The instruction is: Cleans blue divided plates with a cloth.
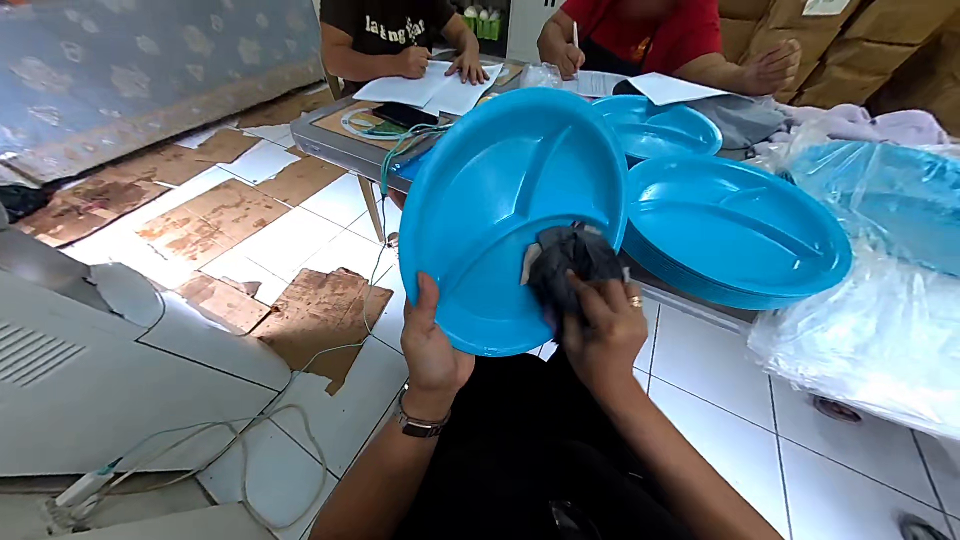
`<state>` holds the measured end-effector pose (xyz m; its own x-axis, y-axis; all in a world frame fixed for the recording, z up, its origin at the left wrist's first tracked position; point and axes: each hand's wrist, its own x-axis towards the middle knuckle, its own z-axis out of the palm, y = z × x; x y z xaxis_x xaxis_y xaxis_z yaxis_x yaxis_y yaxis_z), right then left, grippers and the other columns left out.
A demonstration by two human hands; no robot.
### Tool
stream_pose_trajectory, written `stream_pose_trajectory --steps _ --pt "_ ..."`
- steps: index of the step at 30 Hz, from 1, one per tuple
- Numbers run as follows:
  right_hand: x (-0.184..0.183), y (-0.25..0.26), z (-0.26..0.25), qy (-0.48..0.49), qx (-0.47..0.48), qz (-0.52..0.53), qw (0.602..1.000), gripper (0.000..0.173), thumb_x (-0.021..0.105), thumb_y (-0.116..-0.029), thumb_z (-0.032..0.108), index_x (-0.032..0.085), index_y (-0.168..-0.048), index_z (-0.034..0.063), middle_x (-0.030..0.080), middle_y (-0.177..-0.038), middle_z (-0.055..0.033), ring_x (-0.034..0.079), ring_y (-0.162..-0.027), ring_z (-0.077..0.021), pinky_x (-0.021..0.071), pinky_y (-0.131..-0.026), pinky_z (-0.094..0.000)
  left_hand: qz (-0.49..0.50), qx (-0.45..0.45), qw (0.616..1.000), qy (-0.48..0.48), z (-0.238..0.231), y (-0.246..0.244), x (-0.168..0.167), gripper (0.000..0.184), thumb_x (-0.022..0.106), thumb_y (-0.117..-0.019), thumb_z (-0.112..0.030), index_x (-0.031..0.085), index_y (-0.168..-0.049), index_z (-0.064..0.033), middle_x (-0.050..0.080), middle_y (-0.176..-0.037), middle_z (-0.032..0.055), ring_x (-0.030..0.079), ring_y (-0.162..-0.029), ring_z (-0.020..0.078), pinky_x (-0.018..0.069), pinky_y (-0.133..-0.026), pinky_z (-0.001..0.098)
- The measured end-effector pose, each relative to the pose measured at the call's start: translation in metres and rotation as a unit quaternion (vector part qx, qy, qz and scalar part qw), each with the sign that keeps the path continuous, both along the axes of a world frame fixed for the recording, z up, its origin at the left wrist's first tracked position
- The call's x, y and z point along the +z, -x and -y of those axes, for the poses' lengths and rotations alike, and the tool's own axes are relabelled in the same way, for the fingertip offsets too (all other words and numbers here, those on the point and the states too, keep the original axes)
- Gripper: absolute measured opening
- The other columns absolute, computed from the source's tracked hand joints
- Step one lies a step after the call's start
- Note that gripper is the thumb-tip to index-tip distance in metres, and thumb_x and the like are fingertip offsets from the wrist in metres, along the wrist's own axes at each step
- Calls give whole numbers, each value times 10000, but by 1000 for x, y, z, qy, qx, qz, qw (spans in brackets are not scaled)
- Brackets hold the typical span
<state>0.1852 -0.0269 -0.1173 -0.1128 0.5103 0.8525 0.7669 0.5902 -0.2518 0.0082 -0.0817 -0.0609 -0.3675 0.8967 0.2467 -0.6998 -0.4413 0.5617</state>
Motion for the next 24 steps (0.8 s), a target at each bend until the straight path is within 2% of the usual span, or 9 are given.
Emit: stream_pose_trajectory --steps 4,6,8,12,16,18,20,21,24 --pt "-3 40 47 24 165 -2 986 335 560 -970 254 748 -1187 82 728 -1026 -111 664 -937 -254 536 -807 -387 -14 -5 1000 2 2 -8 -1 339 364 -1094 -373 633 -1190 -191 741 -1055 18 716 -1003 125 610 -871 348" --pt "1 49 52 -11 207 9 978 355 502 -1007 272 724 -1227 103 713 -1037 -80 626 -924 -205 489 -829 -320 -3 -23 1000 18 5 -10 -3 441 290 -1104 -382 685 -1064 -190 753 -943 0 728 -908 94 616 -806 309" --pt "-3 45 44 -44 216 29 975 351 477 -1029 280 710 -1249 135 705 -1055 -64 611 -925 -197 473 -840 -311 5 -24 1000 18 7 -6 -3 428 304 -1098 -377 684 -1062 -184 753 -943 9 729 -908 105 615 -809 320" --pt "-23 10 20 -79 101 56 990 358 452 -1027 358 728 -1197 207 712 -1092 -43 608 -963 -220 438 -878 -357 18 -14 1000 -17 5 15 -1 397 314 -1103 -345 662 -1189 -174 742 -1096 48 711 -1053 163 598 -912 393" --pt "-6 -30 -9 -28 -22 0 999 306 548 -952 221 790 -1104 109 733 -1062 -156 666 -929 -340 505 -795 -491 -9 5 998 58 11 25 -12 377 241 -1113 -277 542 -1280 -125 731 -1108 78 723 -1037 191 614 -895 404" --pt "17 -41 -12 -35 -23 -116 992 242 612 -960 159 777 -1045 3 697 -1057 -206 643 -985 -319 505 -873 -455 -15 3 994 104 14 21 -16 390 205 -1120 -267 510 -1293 -95 734 -1078 82 735 -994 185 628 -857 389" --pt "38 -41 -12 -89 -23 -202 975 220 622 -974 126 737 -1004 -60 630 -1065 -192 596 -1044 -233 486 -932 -333 -9 -5 994 113 18 15 -17 382 209 -1118 -259 505 -1275 -74 739 -1049 87 744 -966 188 636 -831 389" --pt "47 -38 -11 -107 -23 -207 972 229 613 -990 139 724 -1021 -59 602 -1089 -173 569 -1071 -204 462 -951 -301 -5 -17 995 102 20 12 -19 376 221 -1115 -256 501 -1279 -65 737 -1054 97 743 -973 197 634 -839 400" --pt "54 -18 -13 -68 -33 -111 991 341 599 -999 196 692 -1251 -15 619 -1227 -219 564 -1111 -340 442 -940 -490 -8 -42 996 80 25 -1 -17 332 277 -1105 -239 511 -1255 -58 746 -1041 94 748 -964 194 637 -840 394"
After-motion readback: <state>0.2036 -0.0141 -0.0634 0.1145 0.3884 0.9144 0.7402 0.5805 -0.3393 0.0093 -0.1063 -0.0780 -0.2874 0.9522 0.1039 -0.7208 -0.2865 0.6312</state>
